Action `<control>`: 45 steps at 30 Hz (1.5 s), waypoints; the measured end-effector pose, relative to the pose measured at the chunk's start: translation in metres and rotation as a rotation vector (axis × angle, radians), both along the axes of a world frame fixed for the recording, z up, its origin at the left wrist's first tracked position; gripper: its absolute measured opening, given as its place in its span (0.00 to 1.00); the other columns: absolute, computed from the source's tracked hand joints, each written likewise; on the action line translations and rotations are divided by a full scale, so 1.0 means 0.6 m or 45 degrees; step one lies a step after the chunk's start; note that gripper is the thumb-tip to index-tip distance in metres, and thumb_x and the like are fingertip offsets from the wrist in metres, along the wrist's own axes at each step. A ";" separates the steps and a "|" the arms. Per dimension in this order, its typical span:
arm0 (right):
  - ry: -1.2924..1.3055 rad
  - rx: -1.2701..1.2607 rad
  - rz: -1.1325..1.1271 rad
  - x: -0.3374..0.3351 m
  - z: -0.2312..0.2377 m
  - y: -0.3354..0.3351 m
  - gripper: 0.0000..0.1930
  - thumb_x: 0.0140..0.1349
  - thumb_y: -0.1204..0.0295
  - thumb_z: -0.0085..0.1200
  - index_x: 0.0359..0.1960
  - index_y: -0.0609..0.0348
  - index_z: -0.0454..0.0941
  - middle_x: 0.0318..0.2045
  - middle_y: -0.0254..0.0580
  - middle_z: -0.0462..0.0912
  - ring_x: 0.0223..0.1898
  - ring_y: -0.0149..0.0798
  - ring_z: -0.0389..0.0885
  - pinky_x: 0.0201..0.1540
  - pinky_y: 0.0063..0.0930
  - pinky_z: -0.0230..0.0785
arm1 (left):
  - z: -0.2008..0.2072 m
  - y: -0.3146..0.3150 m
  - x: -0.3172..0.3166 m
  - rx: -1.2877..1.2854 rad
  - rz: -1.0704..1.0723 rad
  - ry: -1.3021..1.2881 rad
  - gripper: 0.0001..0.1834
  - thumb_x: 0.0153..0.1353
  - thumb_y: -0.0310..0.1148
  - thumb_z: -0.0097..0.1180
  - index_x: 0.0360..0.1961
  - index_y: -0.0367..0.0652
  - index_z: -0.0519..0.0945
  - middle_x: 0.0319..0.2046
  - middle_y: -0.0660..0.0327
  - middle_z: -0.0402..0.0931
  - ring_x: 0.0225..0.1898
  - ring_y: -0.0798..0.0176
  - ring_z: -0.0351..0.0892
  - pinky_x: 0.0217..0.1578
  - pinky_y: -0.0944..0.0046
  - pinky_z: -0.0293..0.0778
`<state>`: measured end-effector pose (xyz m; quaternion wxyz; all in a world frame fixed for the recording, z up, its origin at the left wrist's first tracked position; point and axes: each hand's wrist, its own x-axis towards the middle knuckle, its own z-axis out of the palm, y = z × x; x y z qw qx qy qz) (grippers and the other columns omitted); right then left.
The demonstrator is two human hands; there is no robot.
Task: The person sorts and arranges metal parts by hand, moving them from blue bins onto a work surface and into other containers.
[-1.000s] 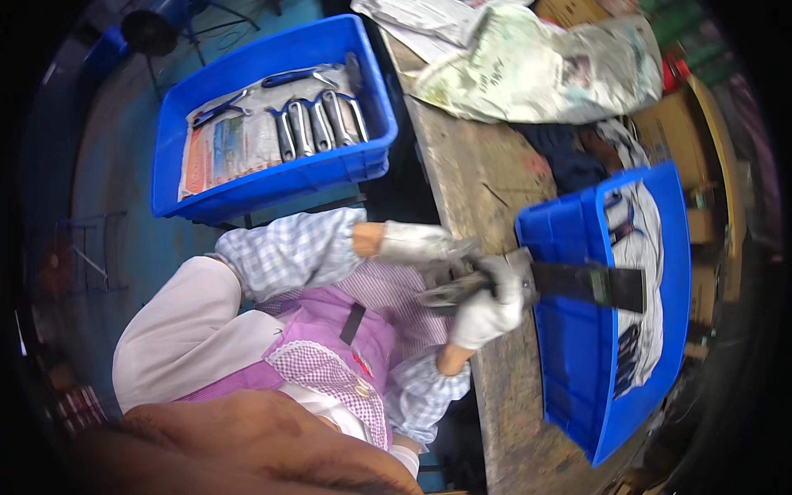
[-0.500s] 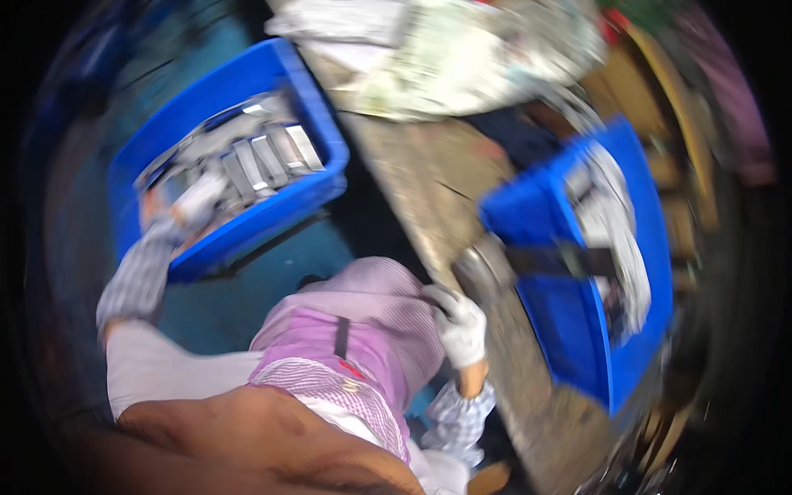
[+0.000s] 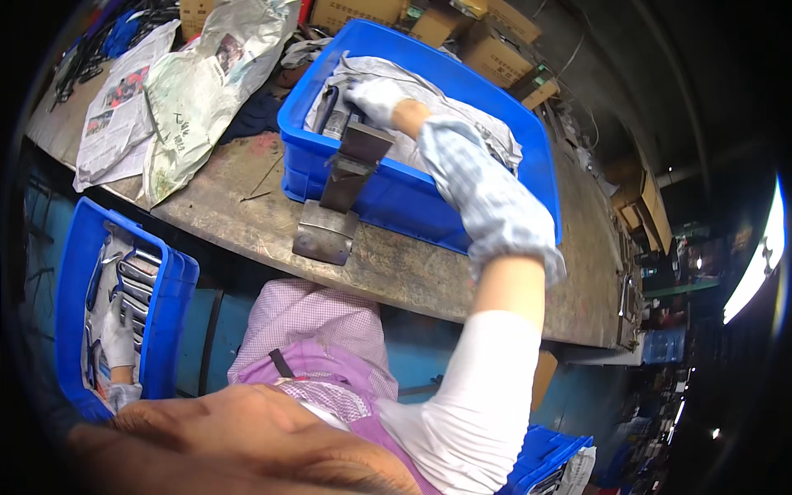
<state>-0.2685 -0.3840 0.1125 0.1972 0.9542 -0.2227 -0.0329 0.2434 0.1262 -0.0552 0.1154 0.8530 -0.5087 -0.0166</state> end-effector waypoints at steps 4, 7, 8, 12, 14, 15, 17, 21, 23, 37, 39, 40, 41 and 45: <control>-0.030 0.057 0.273 -0.013 0.001 -0.019 0.10 0.52 0.75 0.57 0.36 0.52 0.83 0.28 0.45 0.83 0.35 0.51 0.84 0.40 0.44 0.78 | 0.076 -0.081 -0.132 -0.394 -0.568 -0.128 0.17 0.65 0.29 0.61 0.55 0.42 0.80 0.49 0.52 0.82 0.49 0.48 0.82 0.51 0.52 0.77; -0.702 -0.214 0.121 -0.057 0.111 0.069 0.14 0.55 0.76 0.56 0.43 0.49 0.87 0.33 0.45 0.87 0.31 0.48 0.85 0.34 0.38 0.78 | 0.105 -0.129 -0.223 -0.498 -0.665 -0.069 0.15 0.61 0.25 0.63 0.50 0.39 0.83 0.46 0.52 0.83 0.46 0.48 0.83 0.48 0.53 0.78; -0.948 -0.282 -0.134 -0.078 0.149 0.118 0.08 0.62 0.74 0.54 0.38 0.54 0.86 0.31 0.47 0.87 0.28 0.46 0.87 0.28 0.38 0.78 | 0.117 -0.139 -0.249 -0.513 -0.681 0.079 0.15 0.60 0.23 0.63 0.50 0.39 0.83 0.46 0.52 0.83 0.46 0.48 0.83 0.48 0.53 0.78; -2.035 0.971 -0.322 -0.109 0.198 0.409 0.10 0.65 0.69 0.60 0.40 0.65 0.85 0.33 0.44 0.88 0.25 0.32 0.81 0.33 0.23 0.72 | 0.098 -0.187 -0.333 -0.735 -0.797 0.231 0.14 0.56 0.24 0.68 0.45 0.41 0.85 0.41 0.56 0.86 0.39 0.52 0.86 0.40 0.57 0.81; -1.919 0.988 -0.365 -0.072 0.099 0.454 0.10 0.66 0.69 0.61 0.41 0.63 0.85 0.31 0.42 0.87 0.25 0.31 0.81 0.31 0.23 0.70 | 0.081 -0.202 -0.371 -0.696 -0.779 0.482 0.12 0.57 0.25 0.66 0.43 0.39 0.85 0.41 0.55 0.86 0.40 0.51 0.86 0.40 0.58 0.81; -1.845 1.075 -0.673 -0.051 0.044 0.467 0.09 0.65 0.71 0.62 0.42 0.64 0.85 0.31 0.41 0.87 0.25 0.31 0.82 0.31 0.24 0.71 | 0.073 -0.213 -0.389 -0.656 -0.795 0.523 0.11 0.58 0.26 0.66 0.43 0.39 0.85 0.41 0.55 0.86 0.40 0.52 0.86 0.40 0.58 0.81; -1.785 1.168 -0.984 0.005 -0.045 0.483 0.08 0.63 0.75 0.63 0.42 0.64 0.84 0.29 0.39 0.87 0.24 0.31 0.82 0.30 0.25 0.72 | 0.052 -0.230 -0.422 -0.634 -0.884 0.594 0.11 0.59 0.26 0.65 0.44 0.39 0.85 0.41 0.55 0.86 0.40 0.53 0.86 0.41 0.59 0.81; -1.744 1.070 -0.847 0.032 -0.124 0.449 0.09 0.61 0.74 0.63 0.42 0.61 0.83 0.24 0.47 0.85 0.19 0.35 0.84 0.25 0.31 0.74 | 0.024 -0.240 -0.454 -0.645 -0.845 0.744 0.10 0.59 0.27 0.65 0.43 0.40 0.86 0.39 0.57 0.85 0.38 0.55 0.86 0.37 0.59 0.81; -1.611 0.859 -0.704 0.008 -0.164 0.421 0.09 0.60 0.74 0.63 0.41 0.60 0.83 0.25 0.49 0.85 0.24 0.39 0.86 0.28 0.34 0.76 | 0.031 -0.253 -0.457 -0.627 -0.890 0.634 0.10 0.59 0.27 0.65 0.43 0.41 0.86 0.39 0.58 0.85 0.38 0.55 0.86 0.37 0.60 0.81; -1.392 0.341 -0.586 -0.051 -0.242 0.521 0.17 0.48 0.63 0.74 0.41 0.49 0.87 0.42 0.41 0.84 0.44 0.44 0.84 0.50 0.36 0.78 | 0.045 -0.353 -0.535 -0.115 -0.456 0.582 0.38 0.46 0.73 0.65 0.30 0.43 0.83 0.28 0.56 0.85 0.35 0.51 0.87 0.40 0.53 0.80; -1.450 0.342 -0.733 -0.042 -0.250 0.523 0.18 0.47 0.59 0.74 0.39 0.50 0.86 0.43 0.42 0.83 0.44 0.48 0.84 0.49 0.37 0.77 | 0.041 -0.361 -0.529 -0.042 -0.478 0.519 0.40 0.46 0.75 0.64 0.32 0.43 0.84 0.28 0.56 0.85 0.36 0.52 0.87 0.41 0.54 0.80; -1.485 0.380 -0.796 -0.039 -0.253 0.525 0.18 0.47 0.58 0.74 0.39 0.50 0.87 0.44 0.43 0.83 0.44 0.48 0.84 0.49 0.38 0.77 | 0.039 -0.358 -0.528 -0.031 -0.483 0.511 0.40 0.46 0.75 0.64 0.32 0.43 0.84 0.28 0.56 0.85 0.36 0.52 0.87 0.41 0.54 0.80; -1.492 0.387 -0.803 -0.041 -0.259 0.523 0.18 0.47 0.58 0.74 0.39 0.50 0.87 0.44 0.43 0.83 0.44 0.48 0.84 0.49 0.38 0.77 | 0.047 -0.358 -0.529 -0.023 -0.497 0.537 0.40 0.46 0.75 0.64 0.34 0.42 0.84 0.28 0.56 0.85 0.36 0.53 0.87 0.41 0.55 0.80; -1.591 0.517 -0.802 -0.046 -0.258 0.522 0.20 0.47 0.54 0.74 0.37 0.52 0.87 0.43 0.50 0.84 0.44 0.51 0.84 0.47 0.41 0.78 | 0.039 -0.361 -0.523 0.033 -0.519 0.527 0.41 0.47 0.74 0.64 0.39 0.42 0.85 0.30 0.57 0.86 0.37 0.55 0.88 0.43 0.56 0.80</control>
